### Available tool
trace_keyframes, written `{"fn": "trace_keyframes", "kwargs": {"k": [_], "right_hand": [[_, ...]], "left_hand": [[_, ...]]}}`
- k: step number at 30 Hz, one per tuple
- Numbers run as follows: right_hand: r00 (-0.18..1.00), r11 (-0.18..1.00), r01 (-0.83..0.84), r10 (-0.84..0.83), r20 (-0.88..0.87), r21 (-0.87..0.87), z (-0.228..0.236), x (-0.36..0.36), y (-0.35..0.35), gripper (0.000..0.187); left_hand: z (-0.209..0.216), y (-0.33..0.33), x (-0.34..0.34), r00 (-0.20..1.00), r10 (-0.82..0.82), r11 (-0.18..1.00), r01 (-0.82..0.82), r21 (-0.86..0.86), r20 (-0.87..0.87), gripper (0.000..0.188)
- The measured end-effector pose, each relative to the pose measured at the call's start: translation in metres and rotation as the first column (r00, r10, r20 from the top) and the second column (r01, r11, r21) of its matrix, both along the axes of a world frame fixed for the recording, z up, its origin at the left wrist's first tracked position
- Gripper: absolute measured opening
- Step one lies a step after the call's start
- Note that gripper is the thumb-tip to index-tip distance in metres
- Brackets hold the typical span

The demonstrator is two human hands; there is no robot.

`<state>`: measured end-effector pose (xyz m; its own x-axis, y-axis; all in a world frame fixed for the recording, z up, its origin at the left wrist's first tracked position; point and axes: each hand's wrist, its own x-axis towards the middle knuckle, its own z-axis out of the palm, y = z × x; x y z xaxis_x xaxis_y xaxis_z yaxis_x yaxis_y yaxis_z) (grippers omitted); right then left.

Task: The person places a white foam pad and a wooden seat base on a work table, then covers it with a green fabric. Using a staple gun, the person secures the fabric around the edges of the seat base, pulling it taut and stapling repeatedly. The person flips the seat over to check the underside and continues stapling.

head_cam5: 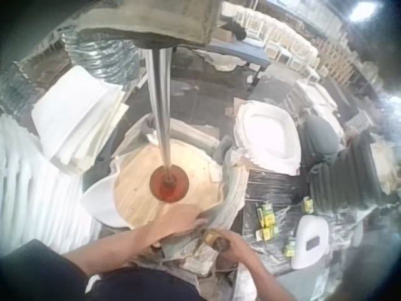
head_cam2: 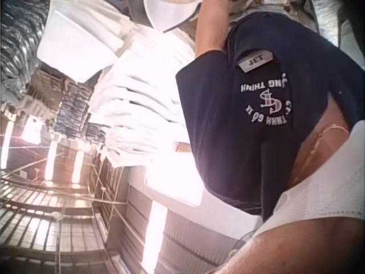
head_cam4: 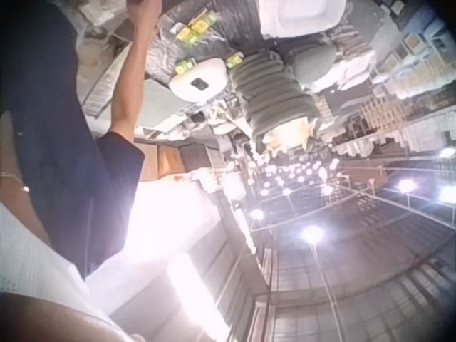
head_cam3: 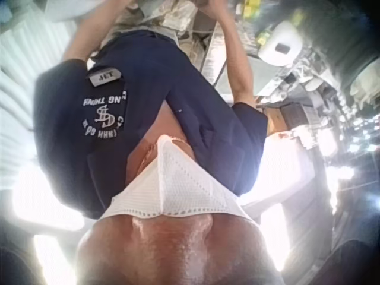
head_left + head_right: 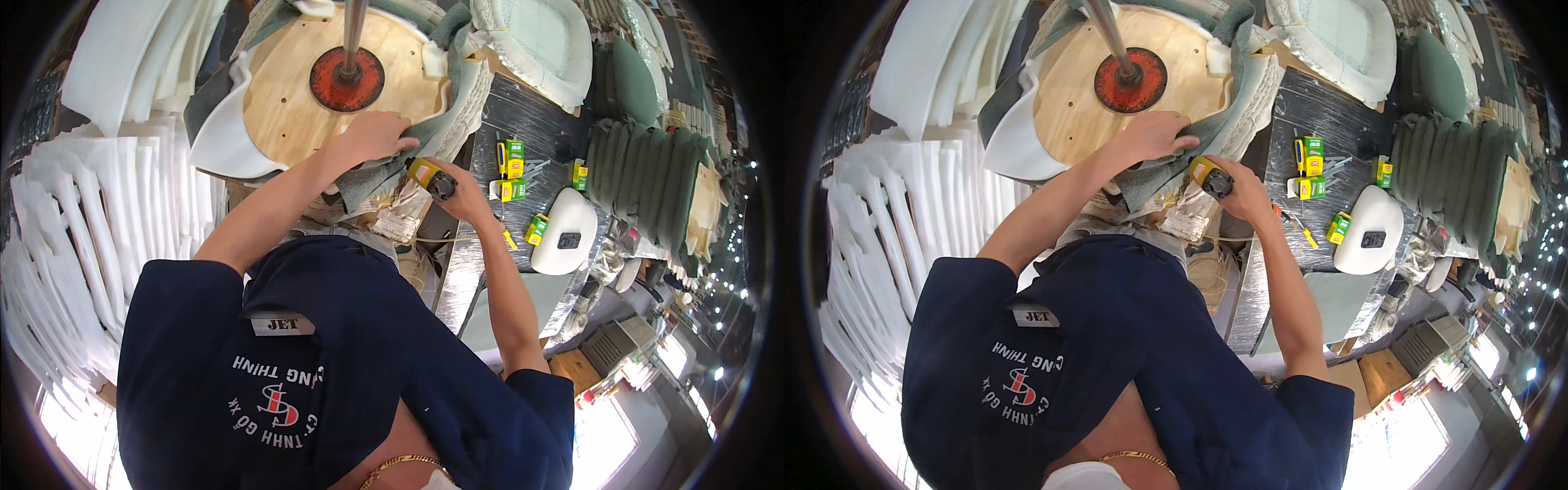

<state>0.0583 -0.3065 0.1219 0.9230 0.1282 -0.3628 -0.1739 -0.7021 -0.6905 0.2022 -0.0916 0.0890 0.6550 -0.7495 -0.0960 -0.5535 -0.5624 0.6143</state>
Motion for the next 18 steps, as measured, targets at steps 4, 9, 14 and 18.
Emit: {"fn": "trace_keyframes", "kwargs": {"k": [4,9,14,18], "right_hand": [[0.999,0.999,-0.039,0.039,0.018,-0.005,0.023,0.005,-0.019,0.076],[0.978,0.968,-0.207,0.206,-0.023,-0.141,0.031,0.039,-0.012,0.073],[0.945,0.936,-0.324,0.326,-0.01,-0.139,0.009,0.072,-0.015,0.071],[0.938,0.931,-0.341,0.346,0.013,-0.132,0.002,0.073,-0.018,0.071]], "left_hand": [[-0.011,0.013,0.003,0.983,-0.172,0.982,0.166,0.085,0.062,0.041],[-0.031,0.029,-0.03,0.982,0.064,0.988,-0.038,-0.148,0.177,0.038],[-0.039,0.027,-0.042,0.96,0.232,0.972,-0.221,-0.085,0.159,0.038],[-0.041,0.025,-0.065,0.955,0.269,0.963,-0.267,-0.035,0.126,0.039]]}}
